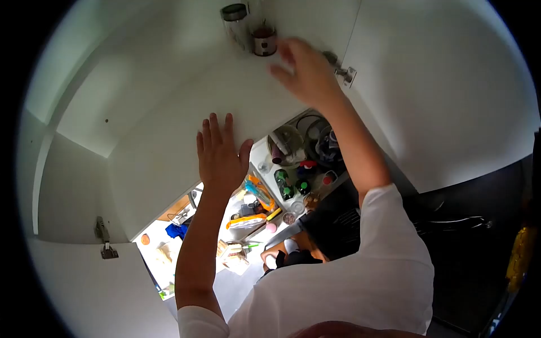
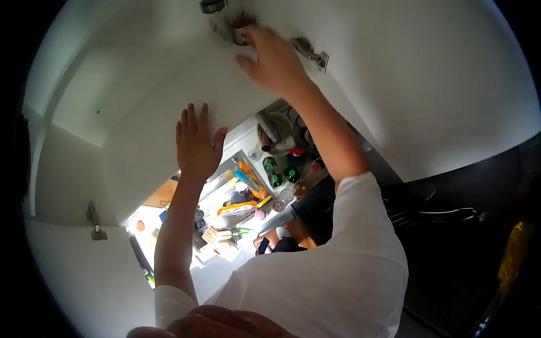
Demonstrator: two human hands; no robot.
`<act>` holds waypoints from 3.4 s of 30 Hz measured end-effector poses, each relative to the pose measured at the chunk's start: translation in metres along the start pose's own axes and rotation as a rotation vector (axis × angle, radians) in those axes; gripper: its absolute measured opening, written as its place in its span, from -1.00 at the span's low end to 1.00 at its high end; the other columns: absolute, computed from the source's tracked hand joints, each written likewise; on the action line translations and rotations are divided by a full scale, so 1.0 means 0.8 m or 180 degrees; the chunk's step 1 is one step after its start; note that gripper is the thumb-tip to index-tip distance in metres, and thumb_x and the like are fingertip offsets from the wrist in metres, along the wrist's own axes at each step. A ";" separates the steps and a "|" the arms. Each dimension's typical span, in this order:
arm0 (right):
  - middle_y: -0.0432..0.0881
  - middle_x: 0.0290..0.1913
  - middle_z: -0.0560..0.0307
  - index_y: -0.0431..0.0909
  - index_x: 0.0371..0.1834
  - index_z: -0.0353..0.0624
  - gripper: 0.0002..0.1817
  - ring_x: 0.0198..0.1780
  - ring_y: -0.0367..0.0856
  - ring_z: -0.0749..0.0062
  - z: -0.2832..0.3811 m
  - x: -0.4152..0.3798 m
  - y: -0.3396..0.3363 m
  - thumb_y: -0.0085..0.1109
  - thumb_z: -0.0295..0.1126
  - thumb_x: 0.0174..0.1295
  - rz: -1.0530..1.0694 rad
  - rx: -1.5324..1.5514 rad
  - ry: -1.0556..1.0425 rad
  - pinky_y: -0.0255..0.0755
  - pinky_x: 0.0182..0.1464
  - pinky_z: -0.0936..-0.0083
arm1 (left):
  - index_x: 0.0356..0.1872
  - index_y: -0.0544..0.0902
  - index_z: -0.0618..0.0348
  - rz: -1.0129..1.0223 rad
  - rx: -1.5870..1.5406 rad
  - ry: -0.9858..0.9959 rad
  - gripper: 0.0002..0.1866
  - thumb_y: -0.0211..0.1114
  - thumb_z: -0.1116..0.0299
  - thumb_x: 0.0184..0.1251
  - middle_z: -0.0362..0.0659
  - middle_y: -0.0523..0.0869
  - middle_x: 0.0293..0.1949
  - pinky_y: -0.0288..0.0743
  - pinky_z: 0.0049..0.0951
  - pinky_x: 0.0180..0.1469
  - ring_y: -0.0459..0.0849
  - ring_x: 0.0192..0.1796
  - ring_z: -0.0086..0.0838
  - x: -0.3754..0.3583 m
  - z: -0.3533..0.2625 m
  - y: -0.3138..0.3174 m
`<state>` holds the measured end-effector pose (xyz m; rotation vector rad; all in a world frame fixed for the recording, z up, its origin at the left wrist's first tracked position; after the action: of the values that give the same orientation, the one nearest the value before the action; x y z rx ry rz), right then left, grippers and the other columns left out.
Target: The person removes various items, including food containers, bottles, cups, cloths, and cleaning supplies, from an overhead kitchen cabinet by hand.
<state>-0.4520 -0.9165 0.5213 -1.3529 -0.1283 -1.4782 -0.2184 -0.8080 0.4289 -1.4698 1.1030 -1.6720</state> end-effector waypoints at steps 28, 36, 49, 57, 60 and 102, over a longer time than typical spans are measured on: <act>0.64 0.13 -0.41 0.39 0.35 -0.43 -0.19 0.23 0.63 -0.25 0.004 0.111 0.006 0.46 -0.06 0.19 0.0480 -0.1483 0.0778 0.57 0.26 0.08 | 0.61 0.31 0.15 0.0024 0.0023 -0.0035 -0.20 -0.01 -0.25 0.61 0.28 0.26 0.59 0.09 0.11 0.64 0.22 0.63 0.16 -0.006 0.008 0.010; 0.59 -0.33 0.01 0.52 -0.11 -0.34 -0.42 -0.26 0.54 0.10 0.058 -0.091 -0.100 0.74 -0.34 -0.06 -0.0800 0.0219 0.1441 0.50 -0.12 0.25 | 0.61 0.33 0.07 -0.0164 0.0216 0.0105 -0.21 -0.01 -0.29 0.59 0.23 0.27 0.60 0.09 0.11 0.63 0.22 0.64 0.13 -0.004 0.013 0.034; 0.75 -0.07 -0.02 0.59 0.14 -0.31 -0.20 -0.05 0.75 0.25 -0.028 -0.343 -0.108 0.72 0.03 -0.02 -0.0151 0.0386 0.2708 0.61 0.03 0.34 | 0.60 0.34 0.03 -0.0224 0.0446 0.0300 -0.21 -0.09 -0.33 0.62 0.22 0.34 0.56 0.23 0.07 0.58 0.28 0.62 0.11 0.001 0.019 0.038; 0.68 -0.25 0.05 0.58 -0.13 -0.32 -0.34 -0.22 0.69 0.23 -0.190 -0.429 0.063 0.74 -0.05 -0.07 -0.0166 0.0061 0.3087 0.59 -0.08 0.30 | 0.56 0.41 0.05 -0.0318 0.0454 0.0355 -0.27 -0.01 -0.26 0.64 0.27 0.38 0.53 0.30 0.09 0.55 0.35 0.57 0.19 -0.001 0.011 0.032; 0.65 -0.17 -0.07 0.47 -0.03 -0.33 -0.29 -0.16 0.70 0.02 -0.237 -0.438 0.120 0.68 -0.02 0.04 -0.0373 0.0154 0.3513 0.60 -0.07 0.09 | 0.57 0.40 0.04 -0.0244 0.0477 0.0364 -0.29 -0.01 -0.23 0.65 0.26 0.37 0.55 0.29 0.08 0.56 0.34 0.58 0.19 0.002 0.006 0.030; 0.59 0.26 -0.47 0.49 0.32 -0.44 -0.20 0.32 0.56 -0.27 -0.387 -0.497 0.473 0.45 -0.01 0.20 0.1060 -0.1331 0.2849 0.36 0.44 0.02 | 0.64 0.30 -0.03 0.0217 0.0658 0.0269 -0.15 -0.51 -0.36 0.64 0.01 0.36 0.61 0.26 0.08 0.59 0.34 0.61 0.05 0.003 0.007 0.034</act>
<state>-0.4656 -1.0432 -0.0955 -0.8396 0.9719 -1.7294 -0.2148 -0.8231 0.4059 -1.2290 0.9802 -1.7566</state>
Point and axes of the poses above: each hand's wrist, its own x-axis towards the middle knuckle, its own y-axis out of the palm, z = x × y, the point moved 1 cm from there along x, towards the middle knuckle
